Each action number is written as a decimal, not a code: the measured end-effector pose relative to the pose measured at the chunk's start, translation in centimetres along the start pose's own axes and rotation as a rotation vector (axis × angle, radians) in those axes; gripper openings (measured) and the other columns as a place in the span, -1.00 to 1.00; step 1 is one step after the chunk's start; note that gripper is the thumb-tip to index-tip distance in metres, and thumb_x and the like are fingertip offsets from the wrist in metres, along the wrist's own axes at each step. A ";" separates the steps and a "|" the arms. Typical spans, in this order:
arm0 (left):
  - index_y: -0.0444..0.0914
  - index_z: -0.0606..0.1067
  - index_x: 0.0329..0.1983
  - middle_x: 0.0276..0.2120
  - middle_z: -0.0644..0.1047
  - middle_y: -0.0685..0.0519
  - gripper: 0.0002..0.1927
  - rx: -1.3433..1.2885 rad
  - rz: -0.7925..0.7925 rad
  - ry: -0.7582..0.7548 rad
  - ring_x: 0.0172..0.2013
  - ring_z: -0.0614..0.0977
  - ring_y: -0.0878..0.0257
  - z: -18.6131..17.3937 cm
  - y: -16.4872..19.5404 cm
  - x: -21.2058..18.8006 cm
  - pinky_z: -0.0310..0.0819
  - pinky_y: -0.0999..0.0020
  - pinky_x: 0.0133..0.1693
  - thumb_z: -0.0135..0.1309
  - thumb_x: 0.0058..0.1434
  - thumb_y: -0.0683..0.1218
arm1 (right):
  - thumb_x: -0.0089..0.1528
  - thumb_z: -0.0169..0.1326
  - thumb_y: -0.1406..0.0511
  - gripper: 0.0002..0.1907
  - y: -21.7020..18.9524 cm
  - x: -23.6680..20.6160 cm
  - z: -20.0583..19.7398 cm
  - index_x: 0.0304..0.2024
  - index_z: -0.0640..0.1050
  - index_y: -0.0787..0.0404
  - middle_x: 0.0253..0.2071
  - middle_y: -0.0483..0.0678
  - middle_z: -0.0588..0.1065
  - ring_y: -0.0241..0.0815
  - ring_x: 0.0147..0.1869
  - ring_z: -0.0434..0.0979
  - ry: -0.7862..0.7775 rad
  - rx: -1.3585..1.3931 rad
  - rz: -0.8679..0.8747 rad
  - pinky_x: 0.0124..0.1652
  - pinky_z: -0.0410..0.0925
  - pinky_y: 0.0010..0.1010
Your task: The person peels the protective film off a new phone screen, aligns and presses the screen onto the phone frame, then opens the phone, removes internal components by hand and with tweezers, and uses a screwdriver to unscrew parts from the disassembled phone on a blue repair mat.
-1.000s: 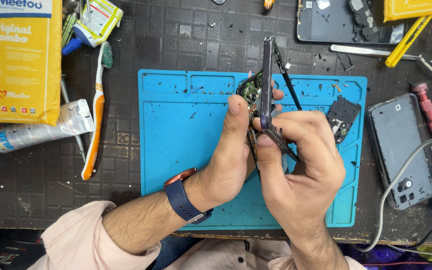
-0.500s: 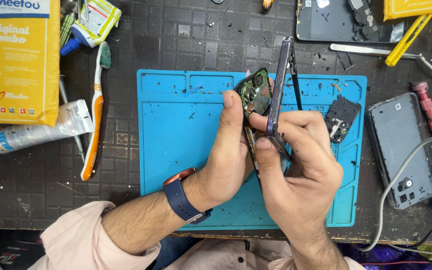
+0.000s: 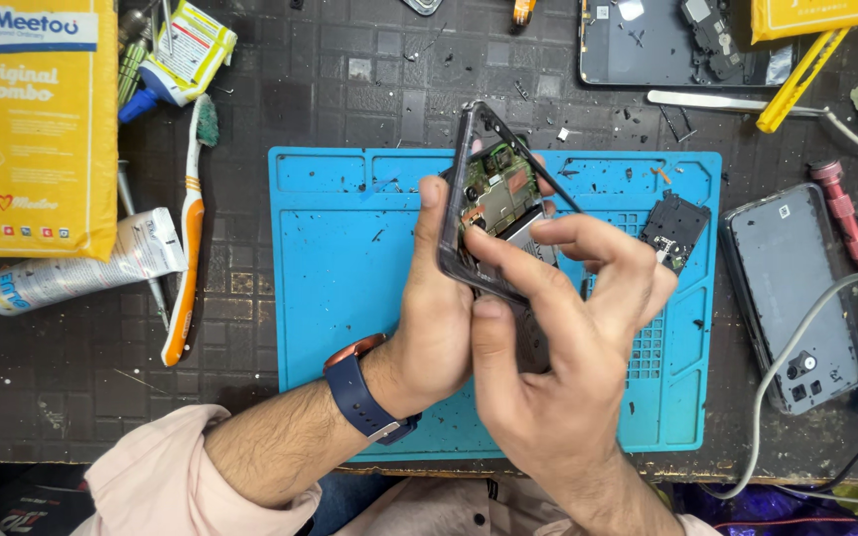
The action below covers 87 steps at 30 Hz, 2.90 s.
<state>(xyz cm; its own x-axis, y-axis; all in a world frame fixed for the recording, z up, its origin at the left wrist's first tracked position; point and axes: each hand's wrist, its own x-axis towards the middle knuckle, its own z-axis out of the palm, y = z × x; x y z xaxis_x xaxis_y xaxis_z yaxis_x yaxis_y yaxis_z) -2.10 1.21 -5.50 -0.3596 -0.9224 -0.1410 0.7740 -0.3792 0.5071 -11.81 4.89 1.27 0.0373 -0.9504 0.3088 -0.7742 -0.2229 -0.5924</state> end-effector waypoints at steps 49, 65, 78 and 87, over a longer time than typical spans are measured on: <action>-0.37 0.36 0.35 0.21 0.48 -0.15 -0.16 -0.042 -0.050 -0.029 0.19 0.52 0.10 0.9 1.8 1.3 0.47 0.06 0.23 -0.38 0.47 0.42 | 0.10 0.27 0.06 -0.12 2.4 -0.7 -3.7 0.30 0.26 0.37 0.04 0.09 0.36 -0.03 0.03 0.38 -0.134 0.044 0.236 0.07 0.26 -0.22; -0.36 0.31 0.41 0.21 0.45 -0.37 -0.33 -0.238 -0.243 -0.262 0.15 0.56 -0.13 0.2 1.9 1.1 0.47 -0.09 0.21 -0.23 0.52 0.24 | 0.10 0.35 0.21 -0.49 8.8 2.2 -7.3 0.07 0.55 0.17 -0.02 0.10 0.38 0.16 0.17 0.22 -0.201 -0.499 0.105 0.16 0.06 -0.03; -0.45 0.27 0.43 0.20 0.45 -0.38 -0.26 -0.229 -0.283 -0.317 0.14 0.55 -0.12 -0.1 1.7 1.2 0.46 -0.09 0.22 -0.19 0.51 0.25 | 0.45 0.31 0.41 -0.77 6.8 5.8 -7.9 -0.04 0.47 0.29 -0.16 -0.16 0.53 -0.46 -0.15 0.50 0.140 0.437 0.242 -0.05 0.39 -0.70; -0.49 0.27 0.40 0.21 0.44 -0.37 -0.32 -0.377 -0.398 -0.319 0.15 0.55 -0.11 -0.6 1.2 1.7 0.45 -0.08 0.22 -0.23 0.59 0.21 | 0.29 0.23 0.37 -0.81 7.1 9.8 -6.1 -0.05 0.59 0.28 -0.23 -0.18 0.58 -0.51 -0.19 0.53 -0.171 0.564 0.292 -0.13 0.40 -0.71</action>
<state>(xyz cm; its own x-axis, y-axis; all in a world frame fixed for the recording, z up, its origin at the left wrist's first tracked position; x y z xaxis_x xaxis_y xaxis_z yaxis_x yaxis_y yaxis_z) -1.46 -0.84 -5.67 -0.7506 -0.6599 0.0327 0.6581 -0.7424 0.1255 -20.83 -4.70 4.66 0.0112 -0.9998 -0.0190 -0.3198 0.0144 -0.9474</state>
